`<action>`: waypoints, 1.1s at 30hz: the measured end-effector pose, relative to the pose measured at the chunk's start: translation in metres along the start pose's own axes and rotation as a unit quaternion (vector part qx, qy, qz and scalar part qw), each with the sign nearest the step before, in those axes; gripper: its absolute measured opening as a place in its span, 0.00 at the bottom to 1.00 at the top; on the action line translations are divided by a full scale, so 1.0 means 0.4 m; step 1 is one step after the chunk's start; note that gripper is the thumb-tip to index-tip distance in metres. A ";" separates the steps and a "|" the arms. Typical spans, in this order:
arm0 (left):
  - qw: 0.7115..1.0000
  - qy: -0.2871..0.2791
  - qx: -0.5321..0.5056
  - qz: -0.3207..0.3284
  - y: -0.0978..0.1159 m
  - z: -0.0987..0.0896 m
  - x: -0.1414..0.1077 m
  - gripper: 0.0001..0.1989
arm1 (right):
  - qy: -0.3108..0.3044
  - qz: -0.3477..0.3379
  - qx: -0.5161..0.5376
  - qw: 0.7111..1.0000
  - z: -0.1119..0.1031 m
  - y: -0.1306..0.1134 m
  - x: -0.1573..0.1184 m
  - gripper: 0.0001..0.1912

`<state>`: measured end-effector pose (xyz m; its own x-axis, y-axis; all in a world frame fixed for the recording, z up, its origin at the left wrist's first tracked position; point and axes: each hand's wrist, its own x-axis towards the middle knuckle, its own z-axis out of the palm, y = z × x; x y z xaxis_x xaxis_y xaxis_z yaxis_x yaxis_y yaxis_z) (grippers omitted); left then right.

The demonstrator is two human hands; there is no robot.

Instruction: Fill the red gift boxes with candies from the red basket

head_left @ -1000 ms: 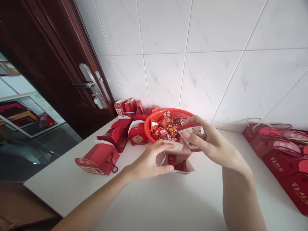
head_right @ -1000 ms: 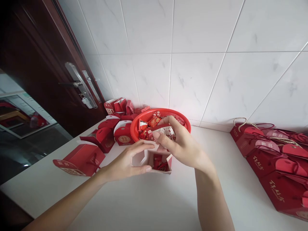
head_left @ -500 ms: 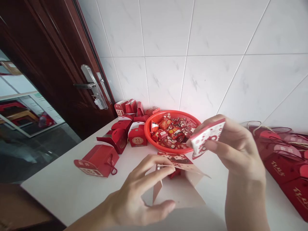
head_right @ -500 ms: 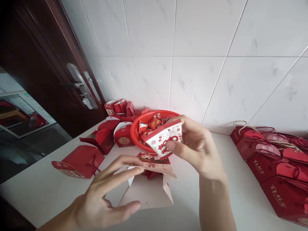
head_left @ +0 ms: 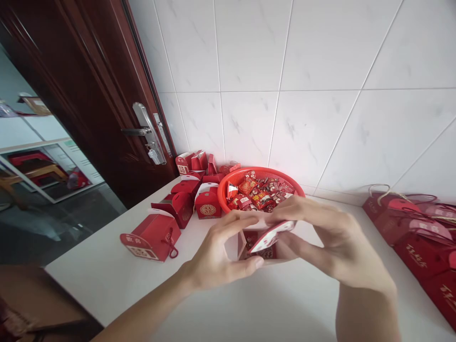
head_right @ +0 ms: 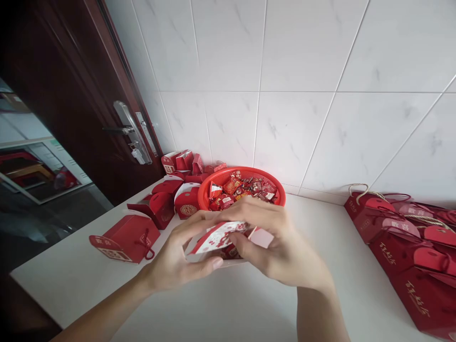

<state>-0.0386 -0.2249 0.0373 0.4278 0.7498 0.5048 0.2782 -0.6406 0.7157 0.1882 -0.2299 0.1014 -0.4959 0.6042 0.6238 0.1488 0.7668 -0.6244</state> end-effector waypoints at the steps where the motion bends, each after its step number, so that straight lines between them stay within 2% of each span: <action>1: 1.000 -0.005 -0.013 -0.009 -0.003 0.000 0.003 0.28 | -0.025 0.010 -0.028 0.999 0.006 0.005 0.004 0.16; 4: 0.999 -0.015 -0.033 -0.027 -0.011 -0.004 0.010 0.31 | -0.064 0.030 -0.135 0.988 0.025 0.028 0.010 0.21; 8: 1.000 -0.002 0.003 -0.011 -0.008 -0.006 0.000 0.31 | -0.061 -0.002 -0.238 0.969 0.040 0.042 0.003 0.22; 14: 0.979 0.084 0.100 0.155 0.044 -0.006 -0.049 0.41 | -0.046 -0.084 -0.190 0.977 0.019 -0.040 -0.013 0.15; 17: 0.974 0.091 0.102 0.181 0.060 -0.007 -0.059 0.39 | -0.046 -0.087 -0.168 0.981 0.002 -0.078 -0.027 0.15; 21: 0.971 0.078 0.091 0.208 0.061 -0.002 -0.056 0.40 | -0.024 -0.071 -0.169 0.983 -0.007 -0.092 -0.045 0.16; 28: 0.969 0.116 0.080 0.204 0.053 0.015 -0.055 0.40 | -0.003 -0.073 -0.204 0.976 0.004 -0.089 -0.043 0.15; 33: 0.975 0.138 0.085 0.152 0.055 0.018 -0.060 0.40 | -0.002 -0.086 -0.235 0.968 0.030 -0.063 -0.036 0.13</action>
<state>-0.0366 -0.2582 0.0373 0.2717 0.5218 0.8086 0.3232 -0.8409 0.4340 0.1812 -0.2606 0.1024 -0.5512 0.4588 0.6970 0.4367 0.8703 -0.2276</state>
